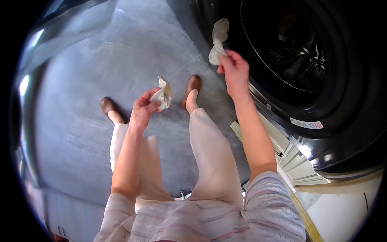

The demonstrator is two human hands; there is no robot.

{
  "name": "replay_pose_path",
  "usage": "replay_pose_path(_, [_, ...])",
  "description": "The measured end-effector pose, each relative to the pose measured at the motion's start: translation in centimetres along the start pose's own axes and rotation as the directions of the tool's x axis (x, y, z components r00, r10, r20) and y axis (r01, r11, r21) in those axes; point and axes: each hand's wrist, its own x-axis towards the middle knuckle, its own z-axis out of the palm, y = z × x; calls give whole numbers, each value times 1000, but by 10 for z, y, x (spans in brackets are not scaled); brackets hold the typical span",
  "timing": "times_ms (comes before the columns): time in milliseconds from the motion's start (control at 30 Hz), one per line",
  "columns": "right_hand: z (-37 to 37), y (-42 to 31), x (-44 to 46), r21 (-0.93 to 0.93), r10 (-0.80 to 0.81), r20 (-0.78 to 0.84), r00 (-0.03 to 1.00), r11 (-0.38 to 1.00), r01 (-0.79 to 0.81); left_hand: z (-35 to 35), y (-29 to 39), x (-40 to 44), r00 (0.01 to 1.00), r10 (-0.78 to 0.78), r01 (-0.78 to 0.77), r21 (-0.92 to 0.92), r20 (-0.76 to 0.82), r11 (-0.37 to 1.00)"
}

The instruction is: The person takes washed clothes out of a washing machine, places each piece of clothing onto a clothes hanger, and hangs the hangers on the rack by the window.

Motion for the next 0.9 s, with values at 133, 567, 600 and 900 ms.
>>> replay_pose_path(133, [16,-3,-51,-88,155,129,979,986,-144,-7,-5,-26,999,28,-26,54,-39,998])
replay_pose_path(567, [39,-118,-170,-346,-191,318,928,888,302,101,99,-169,927,317,-130,619,-202,774])
replay_pose_path(600, [36,-137,-175,-346,-271,301,914,862,369,107,106,-174,909,370,-158,664,-191,731])
replay_pose_path(900, [33,-225,-207,-291,-456,544,704,684,668,186,195,-220,886,458,-393,650,77,650])
